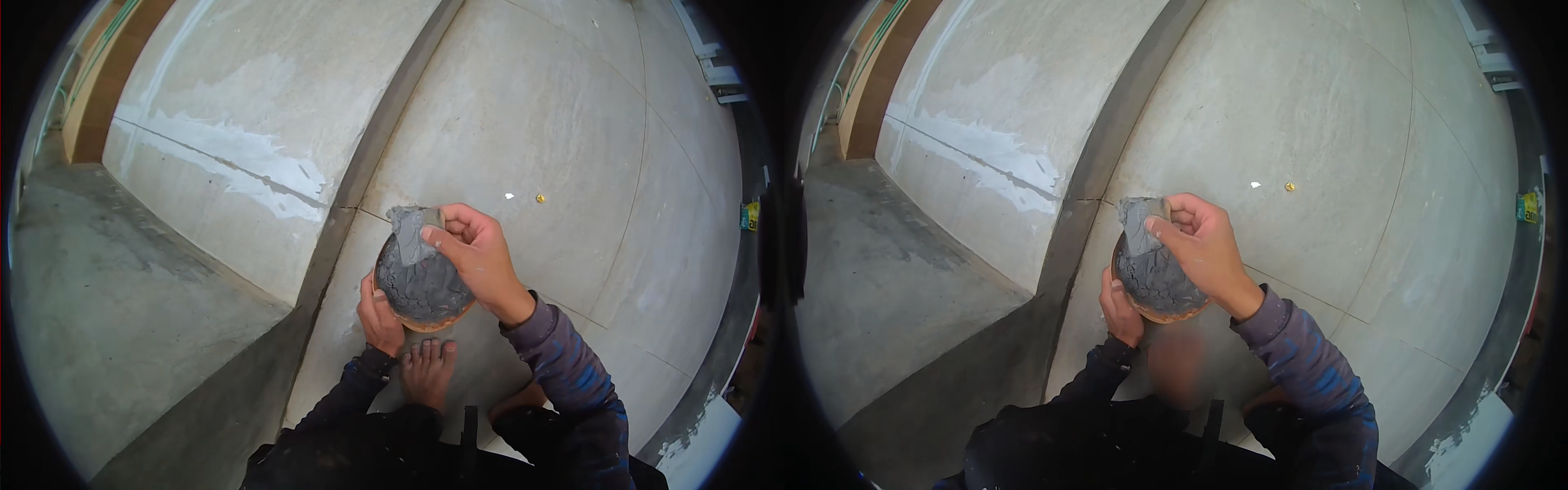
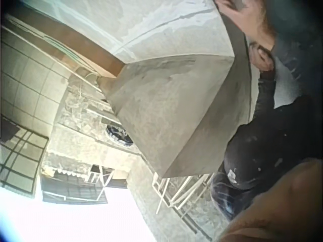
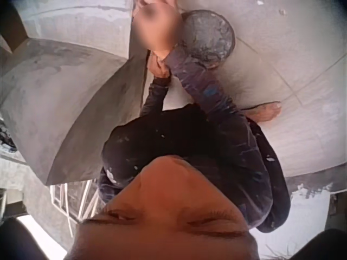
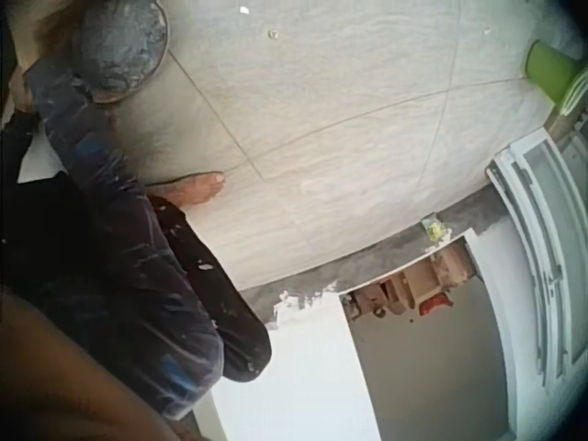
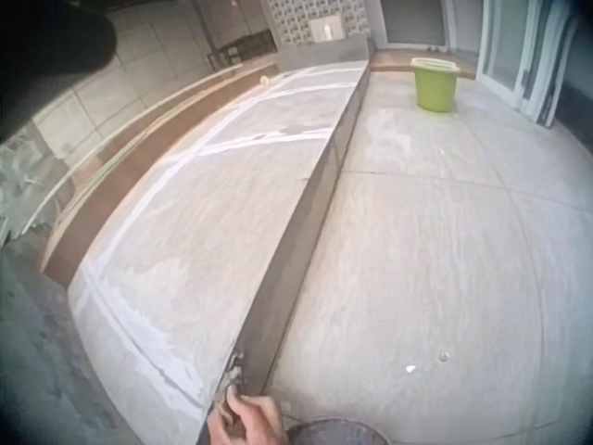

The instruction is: The person dips a small scraper into a bowl of grout and applies the mixture along the joints of the tiles.

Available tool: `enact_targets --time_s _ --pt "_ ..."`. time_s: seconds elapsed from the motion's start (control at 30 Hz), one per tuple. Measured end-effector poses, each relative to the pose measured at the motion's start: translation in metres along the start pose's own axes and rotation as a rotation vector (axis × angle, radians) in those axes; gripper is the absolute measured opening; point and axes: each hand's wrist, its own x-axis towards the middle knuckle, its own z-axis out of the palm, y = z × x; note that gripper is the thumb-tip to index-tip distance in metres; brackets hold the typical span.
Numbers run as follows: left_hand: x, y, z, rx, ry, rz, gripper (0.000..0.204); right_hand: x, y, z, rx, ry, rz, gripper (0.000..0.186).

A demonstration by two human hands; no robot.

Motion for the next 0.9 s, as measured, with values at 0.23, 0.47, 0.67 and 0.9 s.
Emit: enact_targets --time_s 0.23,0.47,0.67,0.9 --pt "-0.004 -0.010 -0.045 0.365 -0.122 0.146 0.042 0.041 0.052 0.076 0.098 0.396 -0.373 0.027" --pt "-0.003 -0.031 -0.088 0.536 0.024 0.345 0.037 0.072 0.059 0.115 -0.182 0.615 -0.756 0.035" --pt "-0.005 -0.060 -0.086 0.654 0.101 0.447 0.037 0.027 0.096 0.120 -0.318 0.472 -0.775 0.035" --pt "-0.004 -0.055 -0.085 0.513 0.043 0.431 0.035 0.089 0.060 0.081 -0.186 0.629 -0.699 0.032"
